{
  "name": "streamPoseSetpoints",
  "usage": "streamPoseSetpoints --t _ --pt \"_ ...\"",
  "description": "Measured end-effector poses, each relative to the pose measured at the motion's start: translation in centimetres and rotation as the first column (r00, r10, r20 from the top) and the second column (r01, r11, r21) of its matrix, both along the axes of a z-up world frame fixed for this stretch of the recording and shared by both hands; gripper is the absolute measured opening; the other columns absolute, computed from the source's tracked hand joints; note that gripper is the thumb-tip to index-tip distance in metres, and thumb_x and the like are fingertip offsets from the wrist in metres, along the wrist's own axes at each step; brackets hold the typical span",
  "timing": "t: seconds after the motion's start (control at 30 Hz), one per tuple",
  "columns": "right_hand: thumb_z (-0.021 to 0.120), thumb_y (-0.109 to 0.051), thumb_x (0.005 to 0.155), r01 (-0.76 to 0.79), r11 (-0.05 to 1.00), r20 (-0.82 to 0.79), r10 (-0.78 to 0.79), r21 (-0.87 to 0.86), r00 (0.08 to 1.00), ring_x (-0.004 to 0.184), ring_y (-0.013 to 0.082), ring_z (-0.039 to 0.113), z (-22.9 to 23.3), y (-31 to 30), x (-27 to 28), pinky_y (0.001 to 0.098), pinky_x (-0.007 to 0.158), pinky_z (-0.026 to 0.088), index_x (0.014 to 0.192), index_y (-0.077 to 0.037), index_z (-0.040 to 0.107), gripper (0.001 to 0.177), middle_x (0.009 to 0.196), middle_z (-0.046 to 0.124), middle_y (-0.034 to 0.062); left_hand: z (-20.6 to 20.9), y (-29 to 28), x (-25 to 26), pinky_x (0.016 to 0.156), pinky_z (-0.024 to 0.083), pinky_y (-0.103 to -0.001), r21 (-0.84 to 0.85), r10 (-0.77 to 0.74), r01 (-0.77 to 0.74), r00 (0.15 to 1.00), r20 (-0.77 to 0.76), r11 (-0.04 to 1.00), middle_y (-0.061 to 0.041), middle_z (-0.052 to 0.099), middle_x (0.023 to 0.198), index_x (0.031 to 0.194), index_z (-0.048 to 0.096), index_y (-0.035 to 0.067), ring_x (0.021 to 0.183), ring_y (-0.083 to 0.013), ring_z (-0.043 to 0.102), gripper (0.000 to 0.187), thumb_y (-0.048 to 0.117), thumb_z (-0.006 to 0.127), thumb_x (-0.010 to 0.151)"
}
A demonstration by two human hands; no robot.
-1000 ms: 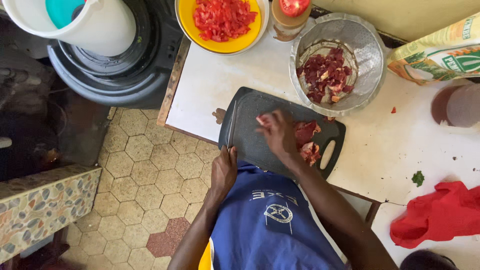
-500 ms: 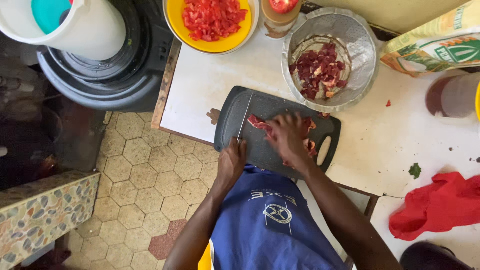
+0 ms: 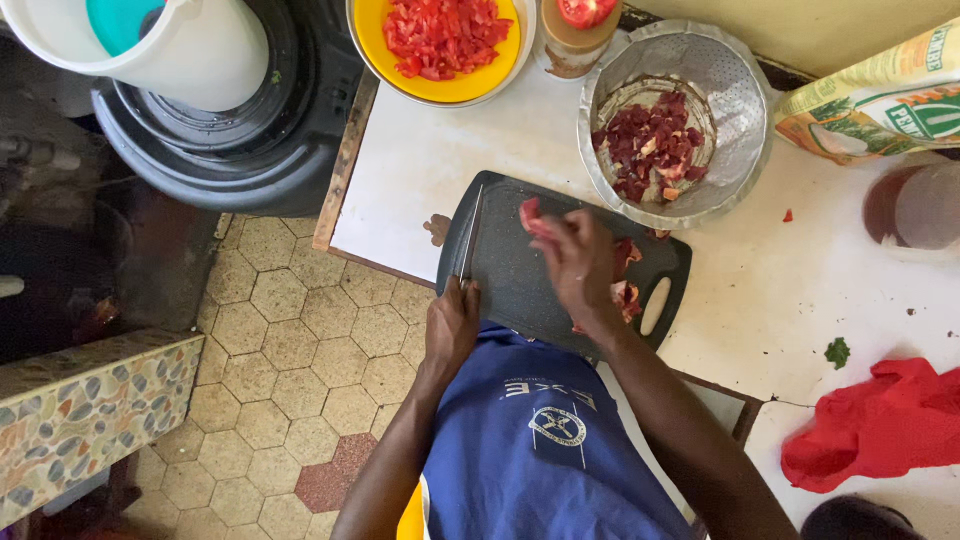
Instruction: The person cuts raw meat into small pieces on a black cutting board using a knife. The cut pieces are transferred into a metal bowl. Chopped tomatoes and onions are visible in separate bowls nearby.
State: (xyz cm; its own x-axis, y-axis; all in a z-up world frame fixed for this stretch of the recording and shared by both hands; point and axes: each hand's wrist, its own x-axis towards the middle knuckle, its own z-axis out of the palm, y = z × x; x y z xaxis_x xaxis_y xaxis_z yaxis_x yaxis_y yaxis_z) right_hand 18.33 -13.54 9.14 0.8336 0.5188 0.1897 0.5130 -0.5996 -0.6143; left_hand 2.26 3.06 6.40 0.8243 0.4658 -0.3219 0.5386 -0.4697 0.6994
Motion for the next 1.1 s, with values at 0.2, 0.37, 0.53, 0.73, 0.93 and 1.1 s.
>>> streamPoseSetpoints --t 0.2,0.37,0.53,0.73,0.93,1.1 --pt "0.067 -0.023 0.099 -0.135 0.991 -0.149 0.129 -0.027 0.98 0.104 0.0368 0.067 -0.5 -0.9 -4.1 0.0478 0.087 0.055 0.135 -0.018 0.064 0.037 0.126 0.058 0.0104 4.8 -1.0 0.0 0.056 0.045 -0.065 -0.059 0.033 -0.029 0.997 0.074 0.998 -0.033 0.063 0.068 0.091 0.052 0.005 0.072 -0.0575 0.065 0.028 0.028 0.049 0.106" --pt "0.074 -0.019 0.096 0.055 0.998 -0.229 -0.045 0.038 0.972 0.098 0.0356 0.07 -2.6 -2.6 -5.4 0.0408 0.078 0.062 0.131 -0.009 0.066 0.038 0.118 0.06 0.0129 1.2 -0.9 -0.5 0.066 0.049 -0.066 -0.001 -0.029 0.029 1.0 0.007 1.0 -0.033 0.064 0.07 0.092 0.053 0.006 0.075 -0.0564 0.066 0.029 0.032 0.051 0.106" --pt "0.078 -0.039 0.092 0.117 0.993 -0.125 -0.119 -0.024 0.985 0.097 0.0309 0.07 -3.9 -2.4 -6.0 0.04 0.08 0.06 0.12 -0.012 0.069 0.041 0.109 0.061 0.0095 2.1 -0.8 -0.2 0.069 0.048 -0.066 0.011 -0.053 0.053 0.998 -0.025 0.999 -0.033 0.064 0.07 0.091 0.053 0.007 0.076 -0.0564 0.066 0.03 0.034 0.051 0.105" --pt "0.08 -0.031 0.09 -0.08 0.997 -0.313 0.082 0.021 0.946 0.087 0.0304 0.073 -3.2 -2.3 -6.3 0.0405 0.075 0.061 0.091 -0.016 0.074 0.016 0.098 0.065 0.0053 1.2 -0.3 -0.5 0.069 0.048 -0.065 -0.015 -0.055 0.055 0.998 -0.015 0.998 -0.03 0.065 0.07 0.095 0.052 0.008 0.077 -0.0555 0.066 0.029 0.035 0.051 0.105" --pt "0.069 -0.033 0.099 0.183 0.982 -0.265 -0.164 0.049 0.95 0.089 0.0388 0.073 -1.3 -1.0 -6.1 0.0473 0.073 0.06 0.127 -0.008 0.062 0.037 0.104 0.064 0.018 1.6 -0.3 -1.1 0.067 0.048 -0.065 0.007 -0.051 0.051 0.999 -0.005 0.999 -0.031 0.066 0.071 0.094 0.052 0.008 0.076 -0.0545 0.067 0.024 0.029 0.052 0.105" --pt "0.078 -0.03 0.091 0.109 0.987 -0.219 -0.134 -0.12 0.967 0.098 0.0393 0.067 -5.7 0.1 -4.8 0.0516 0.085 0.055 0.133 -0.006 0.059 0.053 0.106 0.059 0.0178 0.1 -0.4 -1.3 0.069 0.048 -0.066 -0.008 -0.082 0.081 0.996 -0.04 0.997 -0.032 0.066 0.072 0.095 0.052 0.007 0.077 -0.0552 0.067 0.029 0.034 0.051 0.105"
